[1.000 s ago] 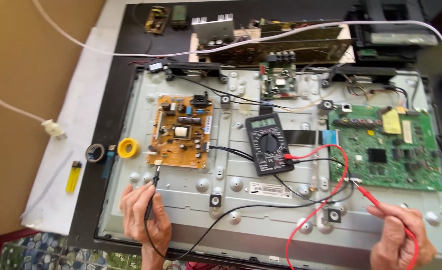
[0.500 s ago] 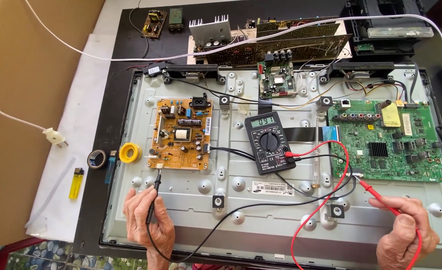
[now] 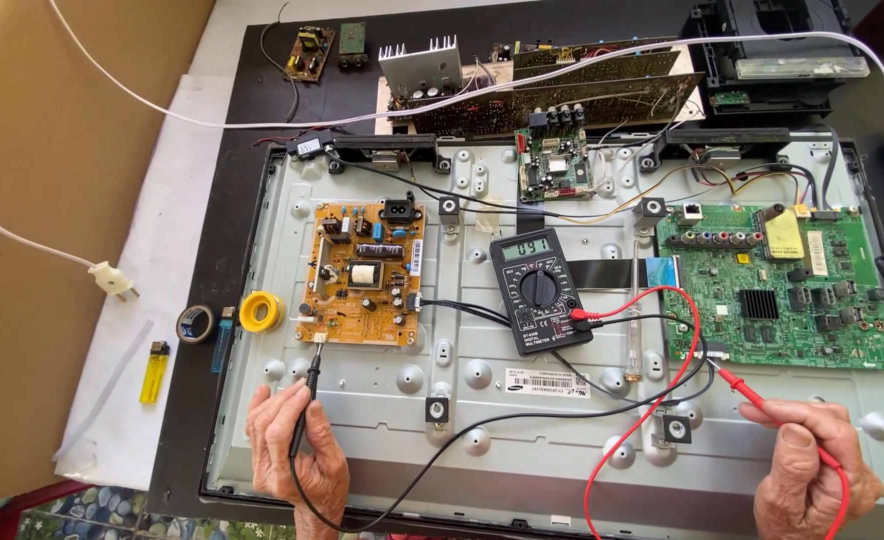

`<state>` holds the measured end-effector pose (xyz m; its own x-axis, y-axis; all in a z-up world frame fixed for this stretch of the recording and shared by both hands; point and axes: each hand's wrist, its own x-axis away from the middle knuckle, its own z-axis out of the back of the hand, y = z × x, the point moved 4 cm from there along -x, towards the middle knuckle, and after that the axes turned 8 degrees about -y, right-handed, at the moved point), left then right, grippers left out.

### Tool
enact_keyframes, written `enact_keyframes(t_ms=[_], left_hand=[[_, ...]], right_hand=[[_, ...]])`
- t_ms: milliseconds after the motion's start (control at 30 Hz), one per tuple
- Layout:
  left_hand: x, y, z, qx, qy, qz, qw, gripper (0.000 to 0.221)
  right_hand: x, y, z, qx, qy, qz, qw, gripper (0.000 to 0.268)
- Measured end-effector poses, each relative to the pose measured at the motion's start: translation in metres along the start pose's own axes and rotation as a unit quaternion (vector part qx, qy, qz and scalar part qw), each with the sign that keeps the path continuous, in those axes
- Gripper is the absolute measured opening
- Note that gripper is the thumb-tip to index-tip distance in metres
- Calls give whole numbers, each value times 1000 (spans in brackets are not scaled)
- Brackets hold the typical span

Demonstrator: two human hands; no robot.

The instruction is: Using a digital multimeter to test voltage and continuity at various points on the circuit boards of a disassembled television.

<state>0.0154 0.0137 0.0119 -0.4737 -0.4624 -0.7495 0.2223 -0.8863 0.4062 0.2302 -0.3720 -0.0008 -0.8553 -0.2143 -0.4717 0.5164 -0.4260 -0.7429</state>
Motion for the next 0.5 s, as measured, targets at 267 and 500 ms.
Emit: enact_keyframes(t_ms=[267, 500], left_hand=[[-4, 3, 1, -2, -6, 1, 1000, 13], [-4, 2, -1, -5, -12, 7, 1000, 13]], right_hand=[[1, -6, 2, 25, 0, -8, 1000, 26], [0, -13, 2, 45, -11, -11, 999, 27]])
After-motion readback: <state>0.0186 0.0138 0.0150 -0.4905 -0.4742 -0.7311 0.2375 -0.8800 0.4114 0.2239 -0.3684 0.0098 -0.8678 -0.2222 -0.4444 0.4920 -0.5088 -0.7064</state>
